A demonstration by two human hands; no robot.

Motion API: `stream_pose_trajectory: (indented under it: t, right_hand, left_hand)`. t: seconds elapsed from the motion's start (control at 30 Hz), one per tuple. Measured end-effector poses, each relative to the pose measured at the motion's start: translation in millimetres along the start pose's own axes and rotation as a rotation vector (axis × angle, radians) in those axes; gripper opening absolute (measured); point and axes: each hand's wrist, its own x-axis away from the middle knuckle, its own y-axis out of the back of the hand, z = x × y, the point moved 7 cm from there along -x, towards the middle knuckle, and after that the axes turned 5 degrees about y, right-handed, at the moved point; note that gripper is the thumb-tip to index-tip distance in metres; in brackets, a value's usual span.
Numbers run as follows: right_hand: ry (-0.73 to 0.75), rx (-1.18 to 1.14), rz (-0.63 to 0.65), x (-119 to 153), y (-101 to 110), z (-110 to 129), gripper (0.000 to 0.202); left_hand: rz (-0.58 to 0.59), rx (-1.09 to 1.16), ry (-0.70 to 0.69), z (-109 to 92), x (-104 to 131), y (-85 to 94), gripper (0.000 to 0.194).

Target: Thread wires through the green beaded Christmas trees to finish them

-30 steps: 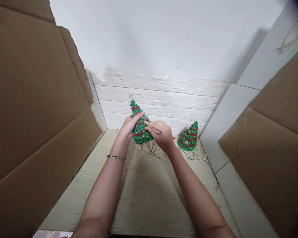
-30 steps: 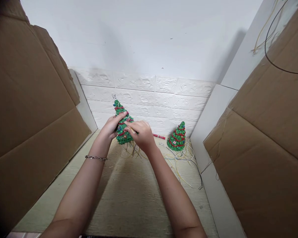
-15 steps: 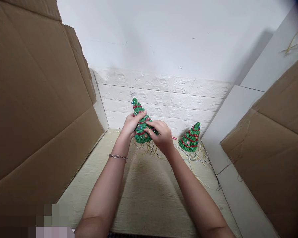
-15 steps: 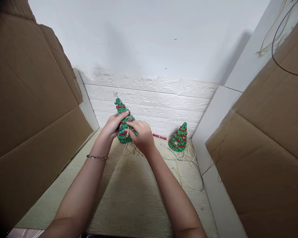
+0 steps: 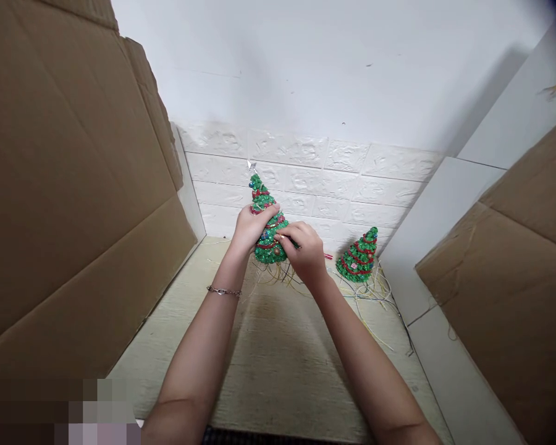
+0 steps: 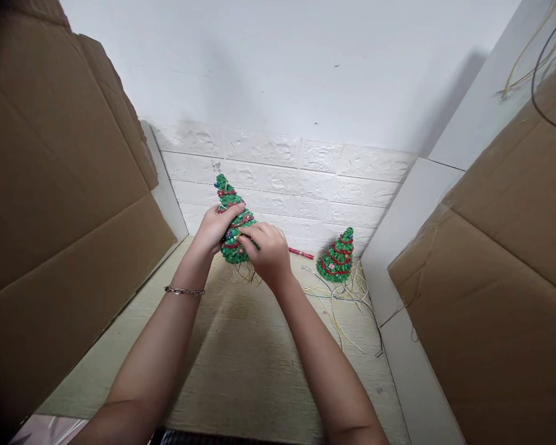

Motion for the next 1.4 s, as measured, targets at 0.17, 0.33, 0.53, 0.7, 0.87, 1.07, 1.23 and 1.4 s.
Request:
stream_pose_trajectory:
  t: [0.17, 0.33, 0.53, 0.7, 0.87, 1.07, 1.23, 1.4]
  right_hand:
    - [0.120, 0.054, -0.008, -3, 7, 14, 0.019]
    - [0.161, 0.127, 0.061, -6, 8, 24, 0.021]
    - [0.152, 0.170, 0.099, -5, 3, 23, 0.023]
    - [0.012, 0.058, 0.117, -4, -2, 6, 0.021]
    - [-0.060, -0.059, 0.161, -5, -5, 0, 0.014]
    - [-0.146, -0.186, 0.094, -7, 1, 0, 0.016]
    - [-0.381, -0.224, 0.072, -2, 0, -13, 0.025]
    - [-0.655, -0.307, 0.168, 10, -13, -32, 0.032]
  left_hand:
    - [0.008, 0.065, 0.046, 0, -2, 6.0, 0.026]
    - [-0.024, -0.002, 0.033, 4, -5, 9.7, 0.028]
    - [-0.001, -0.114, -0.024, 10, -9, 2.9, 0.026]
    - [0.046, -0.025, 0.033, 9, -4, -3.3, 0.026]
    - [0.079, 0.016, 0.090, 8, -1, -2.4, 0.027]
    - [0.076, 0.000, 0.109, 8, -1, -2.6, 0.024]
    - [0.083, -0.087, 0.049, 10, -2, -5.4, 0.024]
    - [0.095, -0.130, -0.012, 13, -5, -5.1, 0.025]
